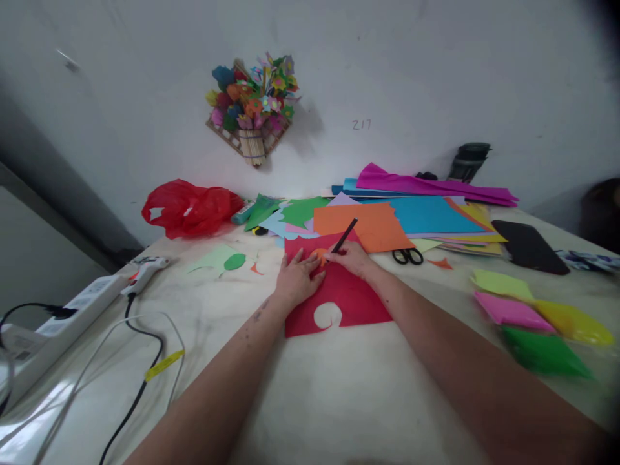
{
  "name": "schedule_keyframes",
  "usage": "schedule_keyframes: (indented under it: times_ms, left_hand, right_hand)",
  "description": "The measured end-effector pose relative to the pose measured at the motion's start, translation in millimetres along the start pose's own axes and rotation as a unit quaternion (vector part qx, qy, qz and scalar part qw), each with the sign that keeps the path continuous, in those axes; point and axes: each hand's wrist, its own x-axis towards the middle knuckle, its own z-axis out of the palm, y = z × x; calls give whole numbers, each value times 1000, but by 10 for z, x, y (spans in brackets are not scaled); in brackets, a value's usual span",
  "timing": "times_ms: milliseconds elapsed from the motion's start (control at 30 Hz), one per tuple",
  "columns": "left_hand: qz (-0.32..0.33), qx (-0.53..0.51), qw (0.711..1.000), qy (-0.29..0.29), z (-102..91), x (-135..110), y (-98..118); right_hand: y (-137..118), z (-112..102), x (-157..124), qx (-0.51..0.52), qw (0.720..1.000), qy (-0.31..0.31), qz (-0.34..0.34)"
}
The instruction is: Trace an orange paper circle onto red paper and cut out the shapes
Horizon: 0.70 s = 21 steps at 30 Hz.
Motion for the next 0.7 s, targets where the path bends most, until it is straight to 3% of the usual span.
schedule_keyframes:
  times_ms: [400, 700]
  left_hand:
    - [-2, -2, 1000, 0, 6, -4, 0]
    - [-1, -5, 1000, -2, -2, -10, 6]
  right_hand:
    - [-34, -34, -19, 21, 1000, -4, 18]
    - [-32, -28, -18, 54, 996, 43, 49]
